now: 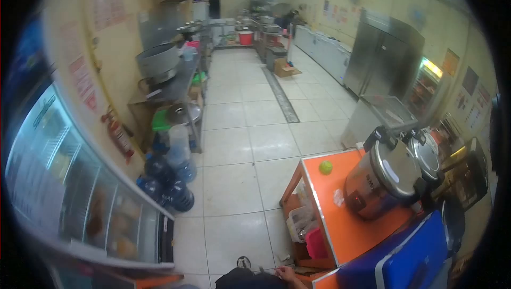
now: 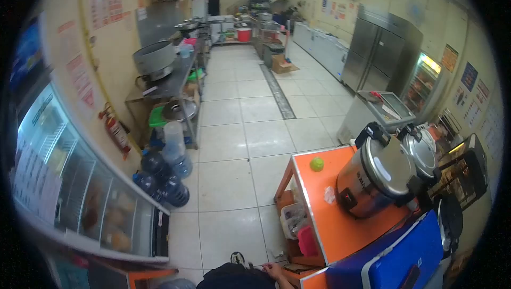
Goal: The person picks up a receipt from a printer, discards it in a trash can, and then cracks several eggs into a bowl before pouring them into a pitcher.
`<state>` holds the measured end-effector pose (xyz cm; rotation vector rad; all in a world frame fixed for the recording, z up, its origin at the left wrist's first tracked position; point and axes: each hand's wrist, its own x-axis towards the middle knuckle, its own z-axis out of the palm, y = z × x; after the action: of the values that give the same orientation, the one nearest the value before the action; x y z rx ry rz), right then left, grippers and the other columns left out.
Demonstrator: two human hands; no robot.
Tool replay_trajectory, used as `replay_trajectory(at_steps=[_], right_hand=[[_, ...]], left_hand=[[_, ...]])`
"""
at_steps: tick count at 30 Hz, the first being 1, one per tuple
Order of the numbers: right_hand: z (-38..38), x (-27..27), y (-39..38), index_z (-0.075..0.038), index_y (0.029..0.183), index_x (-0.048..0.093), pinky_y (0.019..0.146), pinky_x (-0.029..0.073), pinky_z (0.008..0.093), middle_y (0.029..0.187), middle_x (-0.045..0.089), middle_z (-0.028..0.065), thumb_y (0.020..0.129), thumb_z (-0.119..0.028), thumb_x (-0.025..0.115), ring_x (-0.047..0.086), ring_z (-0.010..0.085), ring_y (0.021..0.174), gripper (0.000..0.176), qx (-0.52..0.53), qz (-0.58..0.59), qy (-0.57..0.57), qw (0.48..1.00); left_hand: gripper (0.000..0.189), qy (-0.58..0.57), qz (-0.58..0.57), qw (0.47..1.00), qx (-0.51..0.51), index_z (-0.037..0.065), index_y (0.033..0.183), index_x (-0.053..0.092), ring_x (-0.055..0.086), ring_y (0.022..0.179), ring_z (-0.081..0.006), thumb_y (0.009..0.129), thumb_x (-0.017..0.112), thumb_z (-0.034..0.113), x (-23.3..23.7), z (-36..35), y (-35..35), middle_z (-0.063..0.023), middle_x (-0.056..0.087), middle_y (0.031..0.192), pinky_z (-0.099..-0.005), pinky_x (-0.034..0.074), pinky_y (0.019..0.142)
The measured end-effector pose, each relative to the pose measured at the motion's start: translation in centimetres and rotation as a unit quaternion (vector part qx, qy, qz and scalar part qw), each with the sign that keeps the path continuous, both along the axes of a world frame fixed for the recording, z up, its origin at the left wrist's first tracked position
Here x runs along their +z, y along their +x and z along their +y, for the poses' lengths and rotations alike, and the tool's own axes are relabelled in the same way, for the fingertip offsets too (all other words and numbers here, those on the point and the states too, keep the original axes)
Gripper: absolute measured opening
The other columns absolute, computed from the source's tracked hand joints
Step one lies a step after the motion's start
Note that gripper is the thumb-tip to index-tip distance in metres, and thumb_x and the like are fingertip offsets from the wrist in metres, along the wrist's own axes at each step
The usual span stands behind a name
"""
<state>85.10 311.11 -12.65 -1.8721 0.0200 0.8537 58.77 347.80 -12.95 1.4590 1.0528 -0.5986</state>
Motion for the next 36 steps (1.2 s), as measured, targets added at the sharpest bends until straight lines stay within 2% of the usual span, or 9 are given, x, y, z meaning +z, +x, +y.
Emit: replay_trajectory(at_steps=[9,12,16,18,26,31,33,35,36], right_hand=[[6.5,-0.2,24.7,-0.003,0.100,0.073,0.068,0.051,0.0264,0.084,0.072,0.0028,0.091,-0.028,0.071,0.063,0.0114,0.072,0.027,-0.183,-0.043,-0.081,0.979],[9.1,-0.7,36.6,-0.015,0.132,0.057,0.089,0.054,0.0430,0.112,0.070,0.0164,0.091,-0.029,0.070,0.066,0.0205,0.101,0.045,-0.076,-0.056,-0.086,0.992],[14.5,4.5,56.5,-0.004,0.106,0.072,0.064,0.045,0.0224,0.086,0.066,-0.0007,0.096,-0.029,0.064,0.055,0.0067,0.074,0.027,-0.108,0.030,0.041,0.993],[17.9,3.5,65.0,-0.005,0.108,0.072,0.065,0.045,0.0230,0.086,0.066,-0.0008,0.097,-0.029,0.063,0.056,0.0075,0.075,0.028,-0.036,0.026,0.030,0.999],[29.9,5.6,94.6,-0.006,0.112,0.072,0.066,0.045,0.0255,0.084,0.065,0.0003,0.098,-0.031,0.059,0.051,0.0095,0.072,0.032,0.111,-0.026,0.058,0.992],[30.6,-1.0,105.5,-0.001,0.113,0.070,0.077,0.051,0.0276,0.095,0.071,0.0065,0.099,-0.029,0.057,0.063,0.0127,0.084,0.034,-0.004,0.078,-0.016,0.997],[30.9,-0.1,109.9,-0.001,0.112,0.070,0.073,0.050,0.0286,0.091,0.071,0.0079,0.096,-0.034,0.059,0.063,0.0148,0.081,0.038,-0.093,0.060,0.000,0.994],[31.7,1.8,116.2,0.000,0.114,0.069,0.077,0.052,0.0289,0.098,0.071,0.0084,0.098,-0.029,0.059,0.064,0.0139,0.086,0.035,-0.082,0.109,-0.052,0.989],[32.2,2.2,118.3,0.001,0.116,0.068,0.079,0.053,0.0291,0.101,0.072,0.0086,0.099,-0.027,0.059,0.065,0.0134,0.089,0.034,-0.076,0.139,-0.073,0.985]], left_hand=[[0.023,0.116,-0.242,0.963,0.009,-0.001,0.110,0.063,0.067,0.083,-0.0176,0.095,0.056,0.014,3.6,18.1,47.5,-0.0096,0.072,0.095,-0.0296,0.053,0.073],[0.022,0.088,-0.256,0.960,0.067,0.000,0.110,0.063,0.066,0.082,-0.0160,0.094,0.058,0.013,3.9,19.9,60.5,-0.0091,0.071,0.096,-0.0284,0.052,0.072],[0.021,0.032,-0.177,0.983,0.033,0.003,0.109,0.064,0.066,0.082,-0.0144,0.092,0.062,0.015,-1.0,19.6,69.5,-0.0079,0.071,0.096,-0.0287,0.052,0.072],[0.028,-0.032,-0.099,0.993,-0.052,0.002,0.111,0.065,0.067,0.087,-0.0148,0.090,0.069,0.020,0.0,19.3,72.5,-0.0087,0.071,0.096,-0.0292,0.053,0.076],[0.039,-0.038,0.075,0.973,0.214,0.001,0.117,0.064,0.067,0.092,-0.0198,0.087,0.070,0.026,1.0,21.2,84.7,-0.0139,0.072,0.101,-0.0343,0.054,0.082],[0.036,-0.005,0.040,0.994,0.097,0.002,0.107,0.067,0.067,0.091,-0.0223,0.088,0.066,0.032,-1.4,29.6,99.7,-0.0142,0.072,0.097,-0.0379,0.053,0.081],[0.036,0.075,-0.059,0.992,-0.083,0.002,0.103,0.068,0.067,0.090,-0.0232,0.088,0.064,0.035,-3.7,34.9,108.1,-0.0143,0.071,0.096,-0.0394,0.053,0.080],[0.034,0.291,-0.110,0.893,-0.326,0.004,0.100,0.069,0.067,0.086,-0.0253,0.089,0.060,0.035,-5.9,39.6,119.1,-0.0151,0.070,0.091,-0.0395,0.052,0.076],[0.032,0.206,-0.115,0.964,-0.126,0.004,0.107,0.066,0.067,0.082,-0.0243,0.089,0.060,0.030,-3.9,41.4,124.7,-0.0125,0.070,0.091,-0.0373,0.052,0.074]])
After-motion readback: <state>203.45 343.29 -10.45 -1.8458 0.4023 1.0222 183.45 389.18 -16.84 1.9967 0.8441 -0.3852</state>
